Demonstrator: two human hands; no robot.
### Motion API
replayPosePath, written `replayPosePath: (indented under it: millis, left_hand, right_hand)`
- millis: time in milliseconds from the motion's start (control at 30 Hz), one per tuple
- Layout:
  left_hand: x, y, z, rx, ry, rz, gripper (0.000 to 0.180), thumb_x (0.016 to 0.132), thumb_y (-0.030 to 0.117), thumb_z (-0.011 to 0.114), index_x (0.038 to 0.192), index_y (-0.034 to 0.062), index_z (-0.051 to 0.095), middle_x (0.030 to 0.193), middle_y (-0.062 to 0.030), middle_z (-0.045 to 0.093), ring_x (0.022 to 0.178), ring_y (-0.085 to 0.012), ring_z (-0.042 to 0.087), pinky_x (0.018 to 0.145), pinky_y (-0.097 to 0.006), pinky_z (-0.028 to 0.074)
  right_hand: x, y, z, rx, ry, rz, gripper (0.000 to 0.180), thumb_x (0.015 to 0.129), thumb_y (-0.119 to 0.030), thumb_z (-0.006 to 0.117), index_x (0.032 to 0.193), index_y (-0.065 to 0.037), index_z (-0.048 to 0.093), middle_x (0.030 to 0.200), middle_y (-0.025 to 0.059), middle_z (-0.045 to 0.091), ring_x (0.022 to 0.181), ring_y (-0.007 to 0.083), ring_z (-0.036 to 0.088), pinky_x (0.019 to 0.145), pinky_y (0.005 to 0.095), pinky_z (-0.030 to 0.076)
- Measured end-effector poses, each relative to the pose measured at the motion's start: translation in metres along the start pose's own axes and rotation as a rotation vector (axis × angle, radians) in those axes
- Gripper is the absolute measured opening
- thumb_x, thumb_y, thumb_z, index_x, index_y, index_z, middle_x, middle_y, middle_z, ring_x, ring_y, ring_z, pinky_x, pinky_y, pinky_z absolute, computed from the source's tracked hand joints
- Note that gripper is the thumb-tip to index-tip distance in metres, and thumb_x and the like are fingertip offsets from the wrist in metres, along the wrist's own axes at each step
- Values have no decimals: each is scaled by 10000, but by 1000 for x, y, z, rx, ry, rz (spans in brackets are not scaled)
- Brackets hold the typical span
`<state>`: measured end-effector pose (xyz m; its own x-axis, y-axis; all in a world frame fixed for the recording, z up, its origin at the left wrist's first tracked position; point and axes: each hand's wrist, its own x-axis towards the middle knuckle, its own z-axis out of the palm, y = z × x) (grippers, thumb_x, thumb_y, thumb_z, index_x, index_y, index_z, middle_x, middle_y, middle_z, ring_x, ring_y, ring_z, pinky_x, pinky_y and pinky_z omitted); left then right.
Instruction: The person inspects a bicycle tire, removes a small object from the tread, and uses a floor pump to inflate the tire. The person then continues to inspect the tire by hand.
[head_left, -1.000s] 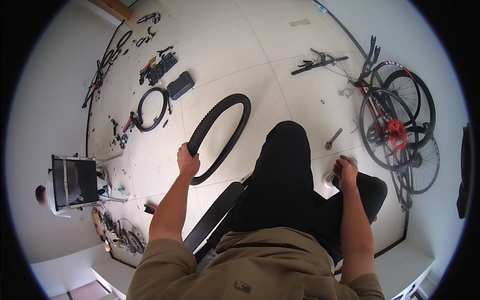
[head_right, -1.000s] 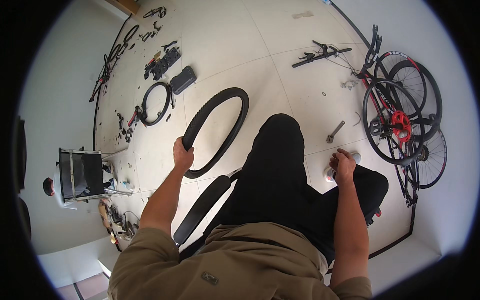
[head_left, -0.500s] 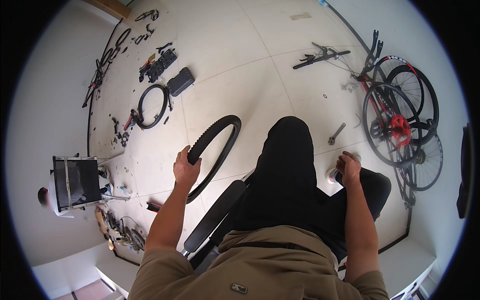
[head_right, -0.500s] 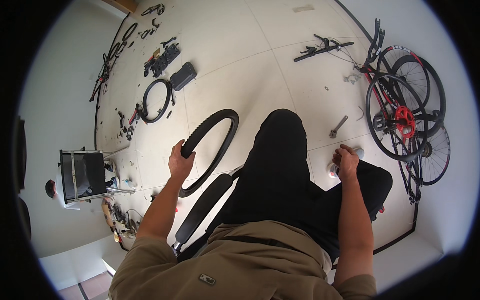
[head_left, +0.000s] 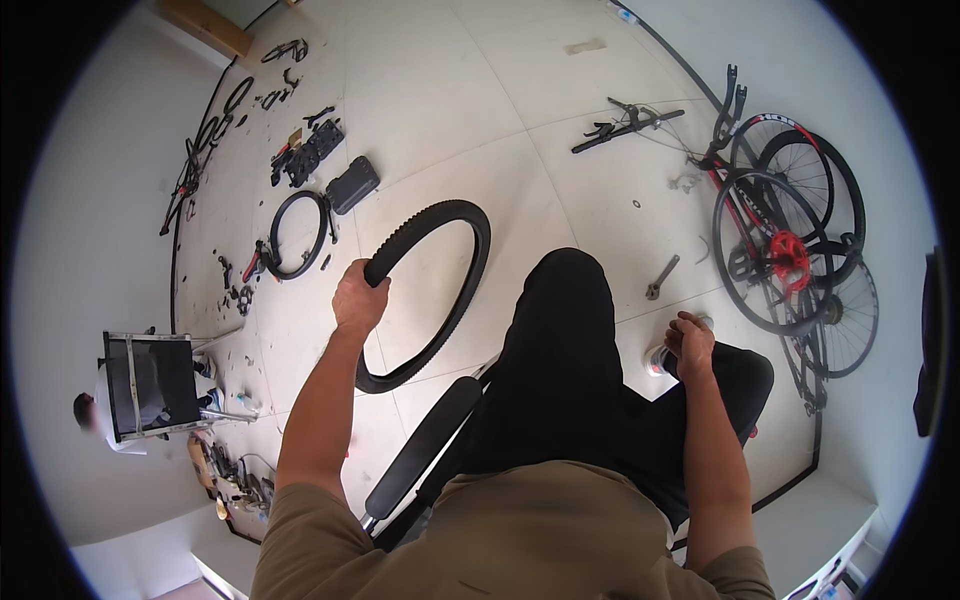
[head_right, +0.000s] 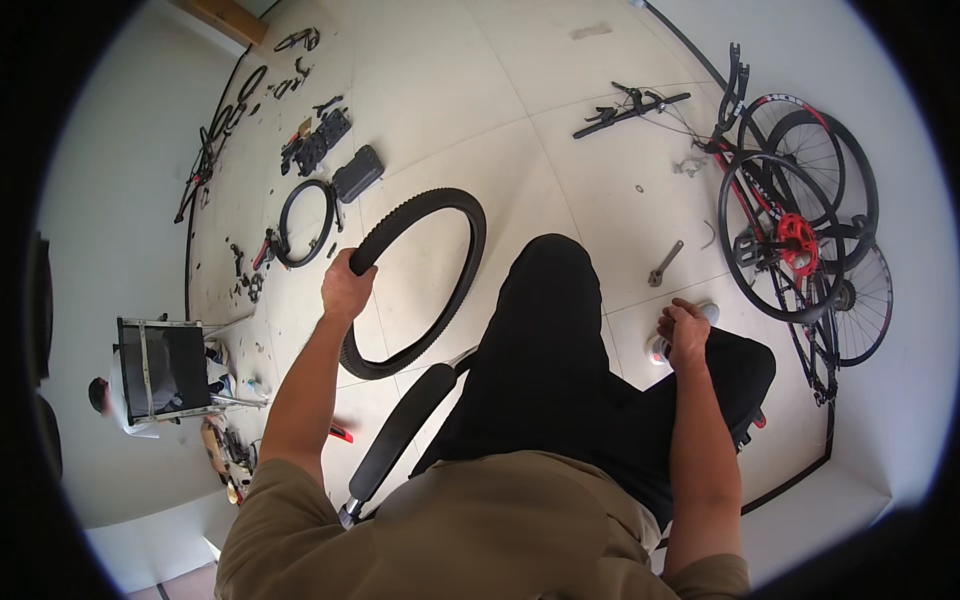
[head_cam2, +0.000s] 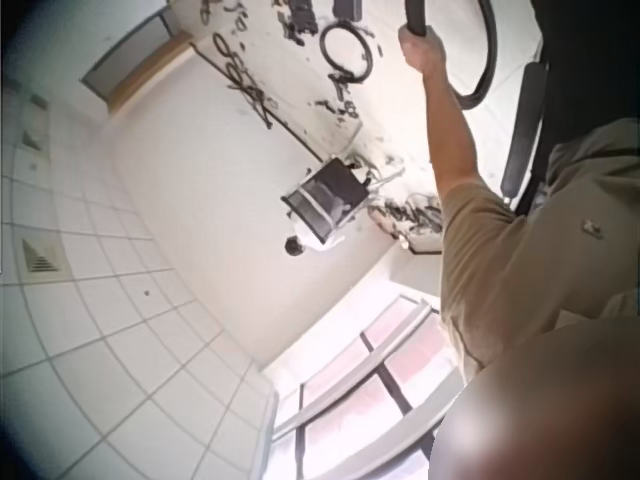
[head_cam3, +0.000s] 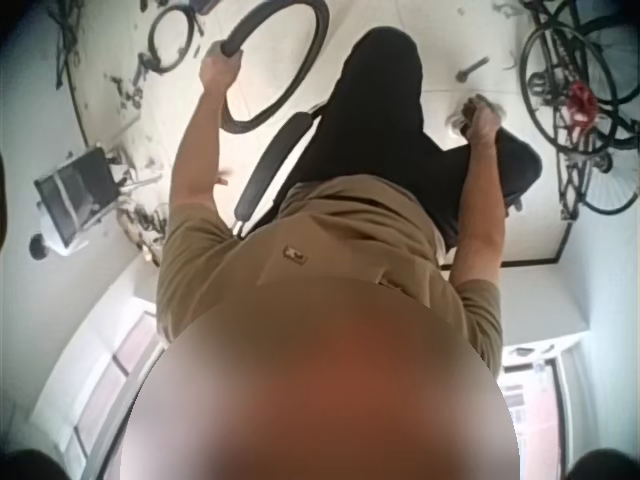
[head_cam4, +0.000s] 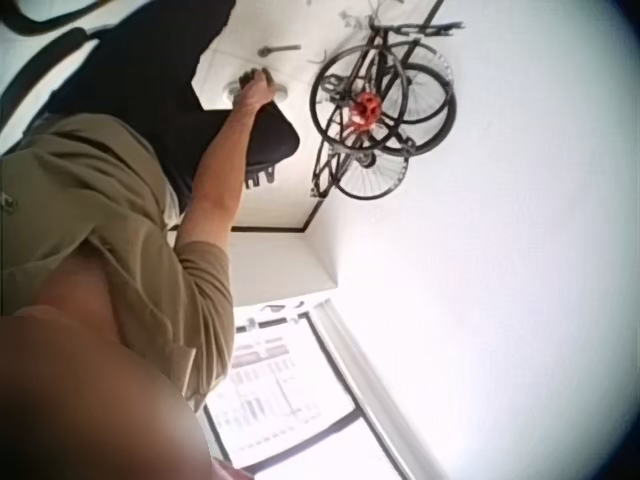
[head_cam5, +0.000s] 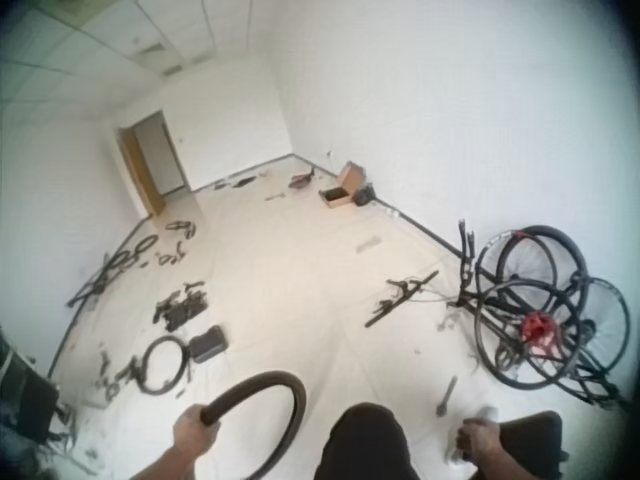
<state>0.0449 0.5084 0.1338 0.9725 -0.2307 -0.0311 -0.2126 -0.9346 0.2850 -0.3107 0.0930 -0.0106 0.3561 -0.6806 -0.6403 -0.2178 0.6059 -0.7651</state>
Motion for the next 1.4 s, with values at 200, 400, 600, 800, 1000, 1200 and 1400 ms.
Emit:
replayPosePath:
  millis: [200, 400, 600, 800, 1000, 1200, 1400]
  left_hand:
    - [-14, 0, 1, -110, -18, -6, 442, 813, 190, 780, 1188, 40, 599, 1061, -194, 710, 969, -389, 683, 857, -463, 540]
    - [-39, -67, 58, 19, -136, -234, 554, 772, 210, 805, 1235, 37, 554, 1058, -214, 704, 976, -408, 680, 869, -489, 534]
    - [-47, -84, 56, -245, -38, -149, 698, 740, 170, 824, 1345, 56, 495, 1177, -190, 654, 1068, -363, 649, 922, -468, 522]
    - [-38, -39, 45, -141, 2, 28, 919, 729, 250, 864, 1498, 106, 382, 1280, -169, 569, 1156, -338, 585, 971, -473, 483]
    - [-37, -33, 53, -258, 76, 89, 595, 791, 142, 807, 1320, 57, 547, 1161, -196, 662, 1030, -382, 666, 915, -452, 533]
    - [-53, -58, 38, -219, 1, -37, 551, 780, 128, 795, 1273, 56, 560, 1150, -203, 668, 1033, -383, 664, 913, -451, 537]
    - [-62, -62, 29, -32, -58, -51, 877, 738, 339, 836, 1476, 120, 417, 1299, -161, 582, 1208, -346, 559, 1014, -527, 438]
  right_hand:
    - [-3, -1, 2, -6, 2, 11, 376, 877, -76, 583, 1243, 10, 567, 931, 96, 653, 725, 190, 646, 661, 325, 565]
    - [0, 1, 1, -16, 5, 15, 365, 874, -74, 588, 1229, 12, 575, 925, 101, 652, 721, 197, 647, 660, 330, 565]
    - [1, 2, 3, -37, -8, 11, 391, 869, -86, 594, 1247, 14, 575, 935, 104, 655, 731, 199, 649, 664, 335, 566]
    - [1, 4, 1, -51, -3, 19, 404, 875, -90, 598, 1263, 19, 569, 951, 107, 659, 738, 194, 650, 678, 328, 563]
    - [-3, 0, -1, -37, 6, 14, 389, 890, -88, 600, 1263, 17, 565, 949, 99, 656, 732, 186, 645, 679, 323, 559]
    - [-1, -1, 1, -24, -12, 5, 384, 896, -96, 597, 1260, 22, 560, 934, 95, 644, 729, 182, 639, 668, 318, 557]
    - [-3, -3, 8, -33, -35, -8, 407, 890, -102, 604, 1267, 40, 542, 940, 104, 641, 733, 188, 642, 663, 317, 559]
